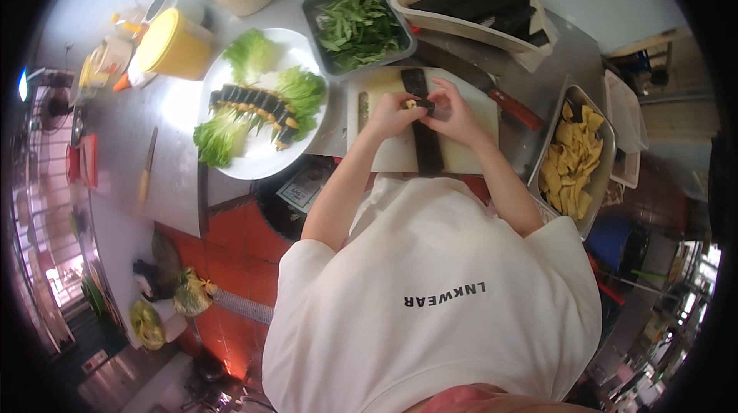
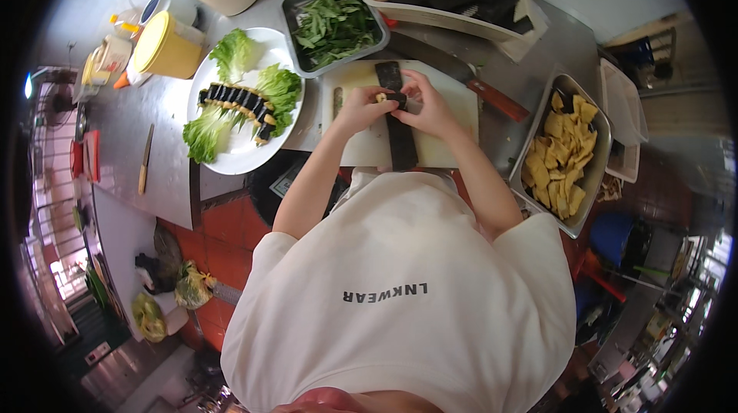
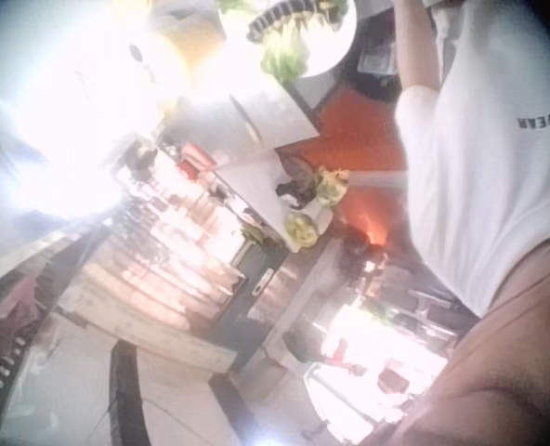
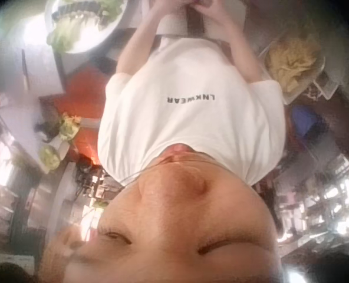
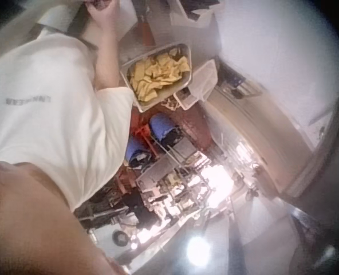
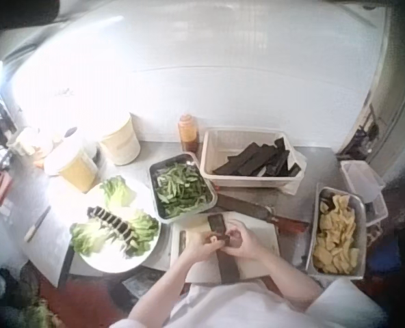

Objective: The person assembles sushi rolls by placing seaweed on a cutting board, adding egg and greens, then rolling them into cylindrical shapes. The finished rolls are placed on a plate lined with lettuce.

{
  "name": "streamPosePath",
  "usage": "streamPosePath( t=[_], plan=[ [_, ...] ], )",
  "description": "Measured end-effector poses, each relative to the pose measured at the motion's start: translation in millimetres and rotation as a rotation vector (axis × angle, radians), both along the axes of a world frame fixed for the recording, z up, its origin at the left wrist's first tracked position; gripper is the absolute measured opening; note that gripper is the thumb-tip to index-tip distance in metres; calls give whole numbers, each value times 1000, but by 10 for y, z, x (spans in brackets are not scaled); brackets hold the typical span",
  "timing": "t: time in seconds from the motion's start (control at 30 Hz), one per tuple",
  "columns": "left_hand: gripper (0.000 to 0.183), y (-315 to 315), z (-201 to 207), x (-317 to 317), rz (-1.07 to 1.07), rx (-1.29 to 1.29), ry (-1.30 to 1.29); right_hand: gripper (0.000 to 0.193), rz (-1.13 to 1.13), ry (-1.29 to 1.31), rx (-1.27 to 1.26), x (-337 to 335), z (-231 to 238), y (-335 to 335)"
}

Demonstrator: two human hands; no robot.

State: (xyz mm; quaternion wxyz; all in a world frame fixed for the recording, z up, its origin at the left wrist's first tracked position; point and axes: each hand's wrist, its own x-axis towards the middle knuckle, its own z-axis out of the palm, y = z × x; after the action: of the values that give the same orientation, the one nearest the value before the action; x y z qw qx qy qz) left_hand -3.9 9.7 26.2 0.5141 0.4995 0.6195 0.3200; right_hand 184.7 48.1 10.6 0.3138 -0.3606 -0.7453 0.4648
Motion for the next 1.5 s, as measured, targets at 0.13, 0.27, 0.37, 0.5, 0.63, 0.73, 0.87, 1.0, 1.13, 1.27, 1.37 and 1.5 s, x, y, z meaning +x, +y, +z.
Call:
streamPosePath(
  t=[0.13,0.27,0.37,0.5,0.63,0.73,0.87,1.0,1.13,1.27,1.37,1.5],
  plan=[
    [35,-90,-111,-13,150,88,-113,66,29,-66,72,73,36,-135],
    [34,-302,-49,-517,425,485,36,60,72,-267,311,60,37,-187],
    [30,-537,75,-1253,623,491,249,50,45,-285,285,57,60,-236],
    [28,-898,-210,-2378,915,447,351,38,43,-271,396,42,-10,-224],
    [37,-855,59,-3124,1077,243,630,30,49,-285,471,44,-53,-235],
    [39,-721,189,-3516,1134,198,842,27,53,-302,479,37,-52,-250],
    [40,-531,44,-3740,1046,-138,1040,26,35,-315,462,42,-26,-286],
    [53,-388,46,-3640,926,-323,1027,26,15,-327,442,47,38,-338],
    [65,-342,-26,-3377,926,-119,1325,26,-9,-329,521,1,6,-354],
    [28,-229,273,-1846,511,759,1140,25,-36,-333,566,14,-52,-361],
    [23,-353,236,-643,-49,914,776,24,-41,-301,548,43,-63,-340],
    [43,-459,-51,94,-204,821,612,24,-87,-277,527,50,-130,-337]
  ],
)
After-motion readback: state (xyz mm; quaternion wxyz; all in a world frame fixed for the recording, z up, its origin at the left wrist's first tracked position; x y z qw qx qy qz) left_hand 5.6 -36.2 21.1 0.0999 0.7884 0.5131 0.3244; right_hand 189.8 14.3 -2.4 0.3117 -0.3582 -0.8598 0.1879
